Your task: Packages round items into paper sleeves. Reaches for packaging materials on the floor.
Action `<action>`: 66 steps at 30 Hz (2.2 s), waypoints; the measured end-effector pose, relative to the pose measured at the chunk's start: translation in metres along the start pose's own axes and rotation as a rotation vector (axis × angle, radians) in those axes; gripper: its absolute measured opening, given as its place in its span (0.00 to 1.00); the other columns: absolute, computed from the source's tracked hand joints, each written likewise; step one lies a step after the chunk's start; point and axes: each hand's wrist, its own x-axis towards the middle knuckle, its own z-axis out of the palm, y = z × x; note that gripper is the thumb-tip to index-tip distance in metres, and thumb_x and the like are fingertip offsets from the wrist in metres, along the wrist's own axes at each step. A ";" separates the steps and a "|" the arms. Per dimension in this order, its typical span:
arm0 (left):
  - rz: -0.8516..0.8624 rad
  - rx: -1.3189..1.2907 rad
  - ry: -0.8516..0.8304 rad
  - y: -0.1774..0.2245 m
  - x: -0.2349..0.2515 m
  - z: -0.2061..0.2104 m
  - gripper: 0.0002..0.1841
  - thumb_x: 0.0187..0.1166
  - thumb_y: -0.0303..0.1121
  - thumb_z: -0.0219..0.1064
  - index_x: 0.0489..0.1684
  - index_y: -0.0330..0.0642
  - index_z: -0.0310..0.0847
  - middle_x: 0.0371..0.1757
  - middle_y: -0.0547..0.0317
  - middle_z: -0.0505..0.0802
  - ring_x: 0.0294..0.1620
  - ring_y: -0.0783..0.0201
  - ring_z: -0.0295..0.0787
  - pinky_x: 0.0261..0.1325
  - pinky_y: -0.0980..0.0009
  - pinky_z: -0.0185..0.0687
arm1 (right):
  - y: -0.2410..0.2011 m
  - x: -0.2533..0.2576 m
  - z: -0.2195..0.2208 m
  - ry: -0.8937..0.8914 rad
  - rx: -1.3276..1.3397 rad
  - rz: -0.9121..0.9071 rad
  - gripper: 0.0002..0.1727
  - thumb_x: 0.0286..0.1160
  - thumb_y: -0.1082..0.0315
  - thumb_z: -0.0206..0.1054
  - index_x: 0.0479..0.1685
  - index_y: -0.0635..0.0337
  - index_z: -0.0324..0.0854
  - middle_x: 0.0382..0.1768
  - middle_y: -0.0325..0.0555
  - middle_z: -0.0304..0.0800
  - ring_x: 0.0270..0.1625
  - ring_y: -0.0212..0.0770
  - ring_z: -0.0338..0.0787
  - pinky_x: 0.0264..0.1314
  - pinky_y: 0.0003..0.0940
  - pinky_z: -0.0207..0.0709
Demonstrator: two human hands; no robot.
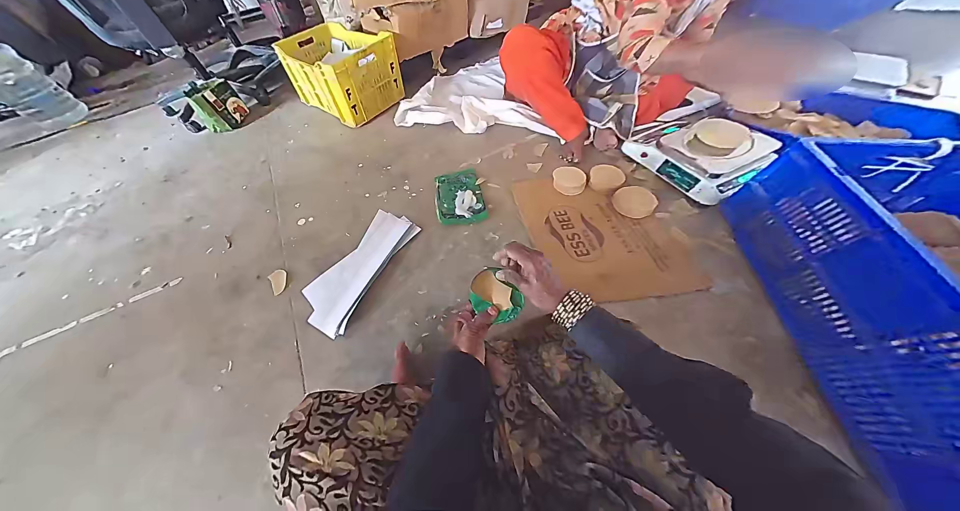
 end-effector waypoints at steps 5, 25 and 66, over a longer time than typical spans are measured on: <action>-0.029 -0.083 -0.155 0.000 0.005 -0.015 0.15 0.59 0.16 0.68 0.45 0.35 0.78 0.36 0.58 0.93 0.38 0.67 0.91 0.48 0.67 0.89 | -0.016 -0.006 -0.018 -0.197 -0.214 -0.300 0.13 0.83 0.72 0.61 0.42 0.72 0.90 0.49 0.64 0.91 0.60 0.63 0.90 0.67 0.54 0.81; 0.255 1.186 0.090 0.022 0.022 -0.009 0.26 0.66 0.37 0.80 0.61 0.30 0.83 0.54 0.38 0.93 0.57 0.44 0.91 0.65 0.43 0.82 | -0.001 -0.034 0.069 0.177 0.159 0.261 0.17 0.80 0.66 0.63 0.52 0.70 0.91 0.51 0.62 0.93 0.54 0.53 0.92 0.63 0.45 0.83; 0.022 2.206 -0.727 0.012 0.070 0.017 0.41 0.66 0.36 0.81 0.83 0.34 0.68 0.88 0.34 0.66 0.91 0.36 0.54 0.92 0.33 0.24 | 0.110 -0.010 0.041 -0.263 0.226 0.713 0.20 0.87 0.60 0.63 0.67 0.67 0.81 0.58 0.62 0.90 0.58 0.55 0.91 0.66 0.54 0.81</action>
